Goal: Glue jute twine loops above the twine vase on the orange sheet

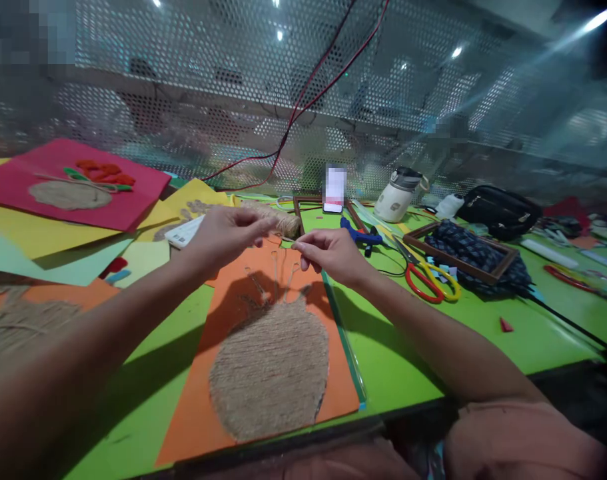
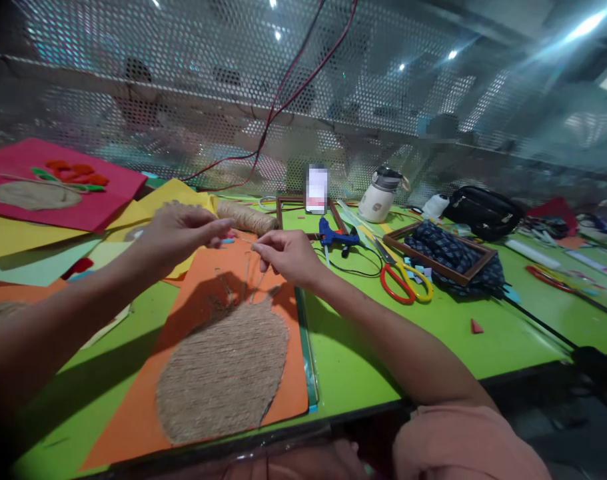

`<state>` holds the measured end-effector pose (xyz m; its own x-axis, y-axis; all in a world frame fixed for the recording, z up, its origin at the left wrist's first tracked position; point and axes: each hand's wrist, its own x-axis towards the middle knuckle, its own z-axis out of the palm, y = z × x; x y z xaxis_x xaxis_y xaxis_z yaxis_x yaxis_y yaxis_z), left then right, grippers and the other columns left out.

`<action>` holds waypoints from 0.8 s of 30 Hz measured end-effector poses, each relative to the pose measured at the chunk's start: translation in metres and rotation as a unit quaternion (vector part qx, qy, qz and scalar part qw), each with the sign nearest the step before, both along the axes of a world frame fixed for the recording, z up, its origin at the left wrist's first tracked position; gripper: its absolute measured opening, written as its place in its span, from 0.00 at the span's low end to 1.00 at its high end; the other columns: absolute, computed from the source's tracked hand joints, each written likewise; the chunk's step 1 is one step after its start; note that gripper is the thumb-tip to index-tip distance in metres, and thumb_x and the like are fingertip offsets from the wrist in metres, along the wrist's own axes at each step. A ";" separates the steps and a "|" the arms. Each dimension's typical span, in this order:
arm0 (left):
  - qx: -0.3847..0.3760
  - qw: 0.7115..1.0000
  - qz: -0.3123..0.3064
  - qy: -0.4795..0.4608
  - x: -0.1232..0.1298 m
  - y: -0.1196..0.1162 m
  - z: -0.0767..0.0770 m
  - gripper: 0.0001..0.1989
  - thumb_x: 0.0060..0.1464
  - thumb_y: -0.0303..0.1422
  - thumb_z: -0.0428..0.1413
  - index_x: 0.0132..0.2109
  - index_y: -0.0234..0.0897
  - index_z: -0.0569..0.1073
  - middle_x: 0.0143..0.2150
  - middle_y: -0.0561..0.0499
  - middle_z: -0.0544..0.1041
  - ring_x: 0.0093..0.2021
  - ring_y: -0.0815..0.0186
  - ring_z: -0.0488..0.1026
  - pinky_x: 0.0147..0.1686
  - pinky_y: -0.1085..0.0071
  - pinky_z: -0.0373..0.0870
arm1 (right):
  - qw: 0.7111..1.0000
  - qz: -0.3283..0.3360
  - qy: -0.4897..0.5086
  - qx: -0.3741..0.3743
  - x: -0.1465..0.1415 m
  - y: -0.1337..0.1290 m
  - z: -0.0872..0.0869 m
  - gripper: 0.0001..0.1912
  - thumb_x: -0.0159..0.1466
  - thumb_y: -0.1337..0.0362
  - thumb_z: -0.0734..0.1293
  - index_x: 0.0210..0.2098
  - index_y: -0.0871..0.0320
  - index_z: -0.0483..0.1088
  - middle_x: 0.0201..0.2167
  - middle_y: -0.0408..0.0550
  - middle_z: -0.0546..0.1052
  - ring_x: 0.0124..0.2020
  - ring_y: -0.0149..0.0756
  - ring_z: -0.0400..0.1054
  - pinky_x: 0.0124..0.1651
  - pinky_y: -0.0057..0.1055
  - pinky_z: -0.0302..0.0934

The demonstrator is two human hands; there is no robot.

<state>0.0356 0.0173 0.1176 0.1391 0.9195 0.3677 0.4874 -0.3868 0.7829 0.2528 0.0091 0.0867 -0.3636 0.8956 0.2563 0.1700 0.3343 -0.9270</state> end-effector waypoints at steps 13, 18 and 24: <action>0.096 0.959 -0.160 0.212 0.008 -0.002 -0.018 0.13 0.58 0.37 0.54 0.42 0.40 0.83 0.33 0.49 0.83 0.29 0.65 0.73 0.33 0.70 0.65 | 0.987 -0.007 -0.092 0.130 0.003 0.005 -0.015 0.10 0.67 0.63 0.67 0.34 0.61 0.79 0.20 0.42 0.74 0.22 0.28 0.64 0.28 0.27 0.57; 0.073 0.957 -0.163 0.230 0.003 0.004 -0.020 0.13 0.58 0.34 0.53 0.42 0.37 0.83 0.32 0.49 0.83 0.30 0.67 0.74 0.31 0.72 0.64 | 0.985 -0.004 -0.106 0.135 0.002 0.006 -0.019 0.10 0.67 0.64 0.67 0.34 0.63 0.79 0.21 0.43 0.75 0.23 0.29 0.66 0.28 0.27 0.58; 0.028 0.961 -0.131 0.242 -0.003 0.013 -0.024 0.14 0.58 0.37 0.54 0.41 0.36 0.82 0.29 0.49 0.82 0.28 0.68 0.74 0.31 0.73 0.65 | 0.991 -0.007 -0.099 0.090 0.012 0.024 -0.018 0.15 0.66 0.57 0.69 0.45 0.63 0.78 0.22 0.43 0.76 0.22 0.30 0.67 0.28 0.28 0.61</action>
<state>0.0331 0.0307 0.0939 0.5307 0.8102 0.2490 0.6694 -0.5808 0.4632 0.2653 0.0326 0.0685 -0.4103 0.8472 0.3375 0.3491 0.4878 -0.8001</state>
